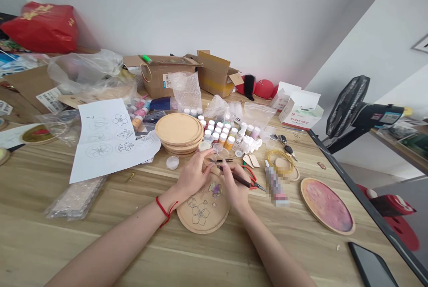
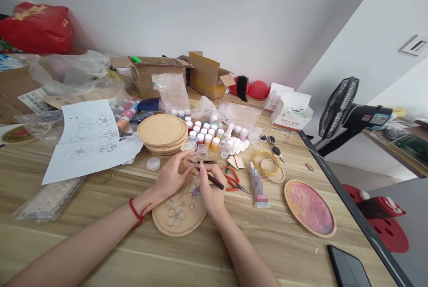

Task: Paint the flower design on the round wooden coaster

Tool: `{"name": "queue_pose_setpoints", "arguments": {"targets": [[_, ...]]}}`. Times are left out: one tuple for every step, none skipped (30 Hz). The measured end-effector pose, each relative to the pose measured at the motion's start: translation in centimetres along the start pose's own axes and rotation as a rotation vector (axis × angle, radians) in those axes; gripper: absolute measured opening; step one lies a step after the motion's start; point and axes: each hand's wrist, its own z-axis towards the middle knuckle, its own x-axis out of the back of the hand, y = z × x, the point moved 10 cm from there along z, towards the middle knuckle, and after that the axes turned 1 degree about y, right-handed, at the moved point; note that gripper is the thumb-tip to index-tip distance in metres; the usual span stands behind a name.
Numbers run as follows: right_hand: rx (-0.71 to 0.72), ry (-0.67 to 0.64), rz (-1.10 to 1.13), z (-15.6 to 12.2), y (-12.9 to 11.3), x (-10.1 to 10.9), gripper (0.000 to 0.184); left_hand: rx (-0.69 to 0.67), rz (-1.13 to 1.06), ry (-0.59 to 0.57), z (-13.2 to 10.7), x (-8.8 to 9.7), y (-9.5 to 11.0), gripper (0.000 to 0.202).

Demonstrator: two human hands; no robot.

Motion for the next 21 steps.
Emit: {"name": "queue_pose_setpoints", "arguments": {"targets": [[0.079,-0.030,-0.044,-0.1,-0.8,-0.2,0.028,0.004,-0.004,-0.003,0.0,0.0,0.0,0.048],[0.161,-0.054,-0.089,-0.3,-1.6,-0.5,0.026,0.009,-0.008,-0.004,0.0,0.0,0.0,0.048],[0.245,-0.075,-0.134,-0.5,-2.4,-0.7,0.025,0.011,-0.010,-0.004,0.0,0.1,0.0,0.048],[0.332,-0.088,-0.174,-0.8,-3.1,-0.8,0.025,0.010,-0.011,-0.001,0.1,0.1,0.0,0.047],[0.418,-0.094,-0.208,-1.0,-3.8,-1.0,0.024,0.007,-0.011,0.005,0.1,0.2,0.1,0.046],[0.499,-0.098,-0.240,-1.4,-4.4,-1.1,0.023,0.001,-0.009,0.011,0.1,0.3,0.2,0.045],[0.571,-0.098,-0.272,-1.7,-4.9,-1.2,0.021,-0.004,-0.008,0.017,0.2,0.3,0.3,0.044],[0.635,-0.096,-0.311,-2.0,-5.3,-1.3,0.018,-0.009,-0.006,0.021,0.2,0.3,0.3,0.043],[0.687,-0.096,-0.356,-2.3,-5.6,-1.5,0.015,-0.011,-0.006,0.020,0.1,0.3,0.3,0.043],[0.727,-0.100,-0.408,-2.6,-5.8,-1.8,0.013,-0.011,-0.006,0.016,0.1,0.2,0.2,0.043],[0.754,-0.108,-0.460,-2.8,-5.9,-2.1,0.012,-0.010,-0.005,0.009,0.1,0.1,0.1,0.042],[0.771,-0.117,-0.505,-2.9,-5.9,-2.4,0.012,-0.009,-0.004,0.000,0.0,-0.1,0.1,0.042],[0.777,-0.127,-0.536,-3.0,-5.9,-2.6,0.013,-0.009,-0.004,-0.009,0.0,-0.2,0.0,0.042],[0.771,-0.133,-0.549,-3.0,-5.9,-2.8,0.015,-0.011,-0.004,-0.019,-0.1,-0.3,0.0,0.042],[0.748,-0.131,-0.540,-2.9,-5.8,-2.8,0.018,-0.016,-0.004,-0.029,-0.1,-0.4,0.0,0.041],[0.704,-0.119,-0.513,-2.6,-5.6,-2.6,0.021,-0.022,-0.005,-0.040,-0.1,-0.5,0.1,0.041],[0.637,-0.096,-0.473,-2.2,-5.3,-2.2,0.024,-0.027,-0.006,-0.050,-0.2,-0.5,0.2,0.042],[0.541,-0.073,-0.425,-1.6,-4.7,-1.7,0.027,-0.030,-0.004,-0.058,-0.2,-0.6,0.3,0.043],[0.418,-0.057,-0.368,-1.1,-3.9,-1.2,0.029,-0.031,0.000,-0.062,-0.2,-0.6,0.4,0.044],[0.276,-0.052,-0.299,-0.6,-2.7,-0.9,0.031,-0.031,0.006,-0.061,-0.1,-0.5,0.4,0.045],[0.129,-0.058,-0.221,-0.3,-1.4,-0.7,0.033,-0.030,0.011,-0.055,-0.1,-0.4,0.4,0.046]]}}
